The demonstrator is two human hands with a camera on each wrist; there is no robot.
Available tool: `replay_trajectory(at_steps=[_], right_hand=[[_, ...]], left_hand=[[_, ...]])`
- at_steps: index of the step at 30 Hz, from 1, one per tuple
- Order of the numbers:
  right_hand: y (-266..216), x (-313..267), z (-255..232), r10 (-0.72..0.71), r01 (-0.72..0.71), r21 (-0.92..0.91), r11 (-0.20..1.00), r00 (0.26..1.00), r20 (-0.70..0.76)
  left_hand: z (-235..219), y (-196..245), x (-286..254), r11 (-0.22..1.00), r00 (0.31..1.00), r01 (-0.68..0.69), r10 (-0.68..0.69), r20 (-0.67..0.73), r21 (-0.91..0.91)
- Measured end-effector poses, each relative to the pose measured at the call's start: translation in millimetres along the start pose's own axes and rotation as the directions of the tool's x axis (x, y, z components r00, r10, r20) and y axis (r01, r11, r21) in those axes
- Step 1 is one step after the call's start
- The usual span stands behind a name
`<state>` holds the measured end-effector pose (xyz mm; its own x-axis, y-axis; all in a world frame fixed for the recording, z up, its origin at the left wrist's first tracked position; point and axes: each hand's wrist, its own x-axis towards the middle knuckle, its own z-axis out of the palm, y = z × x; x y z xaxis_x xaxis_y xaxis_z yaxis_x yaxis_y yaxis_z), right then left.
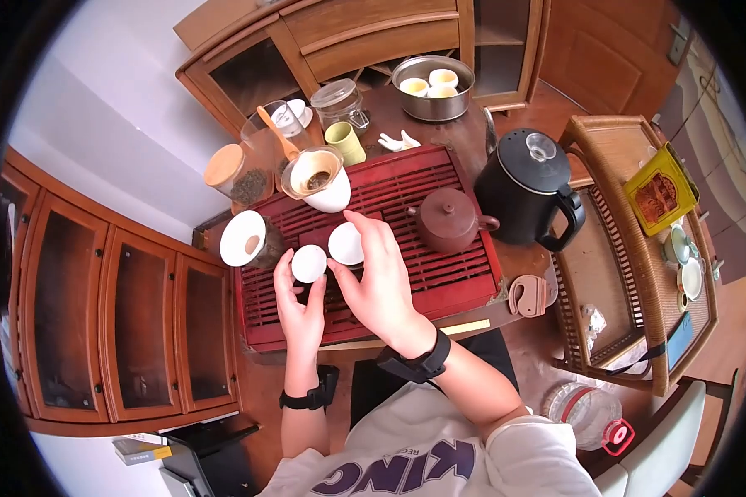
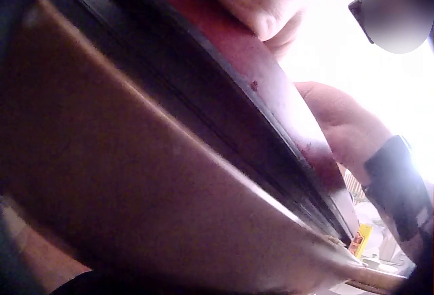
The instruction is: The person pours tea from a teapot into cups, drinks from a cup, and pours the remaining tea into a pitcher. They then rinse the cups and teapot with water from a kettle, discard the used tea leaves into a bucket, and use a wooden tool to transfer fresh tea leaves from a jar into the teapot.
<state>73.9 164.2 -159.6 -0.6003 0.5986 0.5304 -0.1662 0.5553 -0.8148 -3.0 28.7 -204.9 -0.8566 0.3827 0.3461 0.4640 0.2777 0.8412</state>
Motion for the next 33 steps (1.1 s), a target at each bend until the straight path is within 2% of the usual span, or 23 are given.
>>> replay_trajectory(at_steps=[4,10,12,16,19,21,28,33], right_hand=[[1.4,-6.3,3.4,0.03,-0.029,-0.009,1.0,0.997,0.069],[3.6,-6.3,10.2,0.012,-0.008,-0.033,0.999,0.992,0.123],[2.4,-7.0,9.6,0.043,-0.04,-0.026,0.999,0.989,0.139],[4.7,-7.7,9.8,0.028,-0.026,-0.017,1.0,0.991,0.133],[4.4,-6.3,2.9,0.016,-0.019,0.038,0.999,0.997,0.076],[3.8,-5.0,-10.1,0.074,-0.077,0.117,0.99,0.997,0.026],[22.0,-10.9,-36.0,0.125,-0.121,-0.048,0.991,0.988,0.087],[16.2,-10.9,-31.6,0.139,-0.137,-0.026,0.99,0.985,0.1]], left_hand=[[1.7,-5.0,-0.2,0.998,1.0,-0.007,0.006,-0.01,-0.063],[1.5,-9.4,-0.3,0.998,1.0,-0.025,0.025,-0.009,-0.053],[1.4,-9.0,-0.1,0.999,1.0,-0.027,0.026,-0.013,-0.045],[0.3,-2.9,0.2,1.0,1.0,-0.013,0.013,-0.008,-0.017],[1.0,1.0,0.2,1.0,1.0,-0.016,0.016,-0.023,0.013],[0.9,0.6,-0.5,1.0,1.0,-0.014,0.014,-0.01,0.019],[1.2,-0.8,-0.5,0.998,1.0,-0.026,0.026,-0.003,0.053],[1.9,-3.5,-0.8,0.998,0.999,-0.039,0.04,-0.008,0.058]])
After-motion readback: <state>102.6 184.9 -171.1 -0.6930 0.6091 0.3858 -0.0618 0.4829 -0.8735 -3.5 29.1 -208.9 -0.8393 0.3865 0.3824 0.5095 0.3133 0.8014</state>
